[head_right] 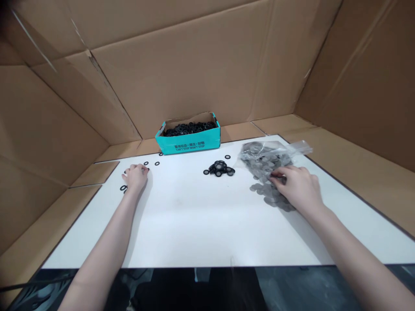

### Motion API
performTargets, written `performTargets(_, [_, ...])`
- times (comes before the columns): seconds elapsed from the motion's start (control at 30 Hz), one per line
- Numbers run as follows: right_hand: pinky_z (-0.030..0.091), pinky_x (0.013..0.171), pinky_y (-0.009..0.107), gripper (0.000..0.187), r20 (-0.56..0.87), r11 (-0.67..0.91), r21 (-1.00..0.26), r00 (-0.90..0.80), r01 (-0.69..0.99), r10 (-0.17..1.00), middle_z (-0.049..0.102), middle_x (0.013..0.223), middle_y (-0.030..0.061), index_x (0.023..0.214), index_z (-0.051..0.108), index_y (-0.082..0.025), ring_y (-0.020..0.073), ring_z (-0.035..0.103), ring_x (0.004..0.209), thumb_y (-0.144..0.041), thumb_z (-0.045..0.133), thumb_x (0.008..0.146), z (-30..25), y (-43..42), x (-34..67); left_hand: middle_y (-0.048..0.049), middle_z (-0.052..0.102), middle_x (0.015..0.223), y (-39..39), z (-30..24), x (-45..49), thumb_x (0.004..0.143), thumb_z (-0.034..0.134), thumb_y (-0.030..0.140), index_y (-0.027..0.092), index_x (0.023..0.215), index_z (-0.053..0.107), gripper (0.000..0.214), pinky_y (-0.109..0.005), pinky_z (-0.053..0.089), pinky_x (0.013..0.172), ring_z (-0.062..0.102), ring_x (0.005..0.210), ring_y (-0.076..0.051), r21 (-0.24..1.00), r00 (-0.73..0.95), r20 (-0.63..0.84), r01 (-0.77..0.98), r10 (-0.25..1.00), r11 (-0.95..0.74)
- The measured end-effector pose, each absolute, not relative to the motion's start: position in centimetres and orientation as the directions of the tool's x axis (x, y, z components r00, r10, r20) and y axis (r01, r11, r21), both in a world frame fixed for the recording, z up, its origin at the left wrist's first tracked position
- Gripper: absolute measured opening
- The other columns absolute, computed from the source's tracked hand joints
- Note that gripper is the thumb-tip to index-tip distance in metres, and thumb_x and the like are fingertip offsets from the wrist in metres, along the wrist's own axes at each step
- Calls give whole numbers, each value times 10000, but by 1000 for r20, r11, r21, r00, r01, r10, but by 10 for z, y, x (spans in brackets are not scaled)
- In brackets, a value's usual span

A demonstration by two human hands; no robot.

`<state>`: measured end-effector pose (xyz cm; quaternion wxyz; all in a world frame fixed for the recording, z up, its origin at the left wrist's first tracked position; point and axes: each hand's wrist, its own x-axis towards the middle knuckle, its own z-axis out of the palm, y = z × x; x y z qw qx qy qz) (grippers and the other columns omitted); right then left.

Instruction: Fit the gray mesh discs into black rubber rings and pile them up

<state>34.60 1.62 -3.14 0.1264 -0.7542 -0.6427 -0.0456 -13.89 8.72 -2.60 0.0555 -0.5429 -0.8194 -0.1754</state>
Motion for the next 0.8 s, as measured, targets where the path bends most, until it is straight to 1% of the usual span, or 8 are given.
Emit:
performTargets(0.1, [362, 637, 346, 245, 267, -128, -188, 176, 974, 948, 747, 974, 67, 859, 728, -243, 298, 620, 928, -409, 573, 768, -32, 17, 347, -168, 595, 1238, 89, -27, -139, 908, 483, 213, 201, 979, 668, 198, -662, 263, 1055, 495, 1219, -381, 269, -390, 306, 911, 869, 314])
performTargets(0.17, [356, 630, 343, 241, 306, -107, -226, 175, 968, 936, 738, 930, 73, 818, 711, -239, 293, 617, 898, -419, 575, 734, -33, 17, 348, -170, 611, 1208, 90, -27, -140, 913, 461, 207, 193, 989, 654, 208, -639, 280, 1055, 514, 1204, -372, 302, -377, 330, 911, 866, 281])
performTargets(0.23, [358, 627, 341, 243, 344, -76, -277, 173, 958, 923, 728, 889, 73, 771, 692, -241, 283, 611, 858, -442, 570, 707, -34, 17, 350, -165, 638, 1168, 92, -28, -141, 912, 445, 196, 182, 1002, 642, 217, -563, 342, 1040, 549, 1170, -346, 341, -355, 351, 910, 867, 234])
performTargets(0.37, [376, 627, 343, 284, 367, -37, -404, 199, 914, 909, 709, 832, 64, 713, 681, -247, 260, 609, 776, -498, 552, 682, -33, 17, 351, -118, 702, 1061, 97, -31, -145, 898, 431, 185, 174, 1021, 631, 235, -366, 454, 928, 633, 1035, -254, 436, -313, 380, 891, 871, 130])
performTargets(0.43, [392, 645, 349, 288, 352, -41, -471, 230, 881, 907, 706, 821, 61, 698, 685, -245, 249, 614, 745, -501, 560, 654, -29, 16, 350, -100, 724, 999, 99, -34, -147, 872, 472, 207, 174, 958, 653, 203, -333, 468, 892, 656, 968, -237, 476, -305, 381, 874, 873, 97])
performTargets(0.6, [428, 712, 368, 279, 279, -88, -645, 341, 759, 898, 700, 750, 50, 651, 676, -239, 249, 619, 712, -490, 609, 549, -16, 13, 341, -66, 735, 809, 102, -38, -149, 719, 605, 191, 182, 731, 683, 79, -321, 485, 835, 673, 811, -230, 548, -286, 351, 835, 892, 52])
performTargets(0.67, [440, 726, 370, 280, 267, -92, -702, 381, 706, 885, 698, 730, 51, 644, 672, -234, 251, 619, 719, -485, 620, 530, -12, 12, 336, -55, 734, 799, 101, -37, -148, 684, 603, 171, 178, 764, 699, 126, -310, 490, 826, 671, 795, -218, 579, -292, 352, 815, 889, 39])
performTargets(0.8, [457, 726, 357, 311, 283, -38, -793, 423, 608, 861, 697, 732, 56, 674, 662, -219, 237, 623, 721, -500, 633, 543, -5, 9, 326, -50, 738, 826, 101, -37, -146, 653, 599, 183, 151, 969, 727, 343, -294, 501, 809, 669, 778, -198, 645, -316, 350, 764, 882, 18])
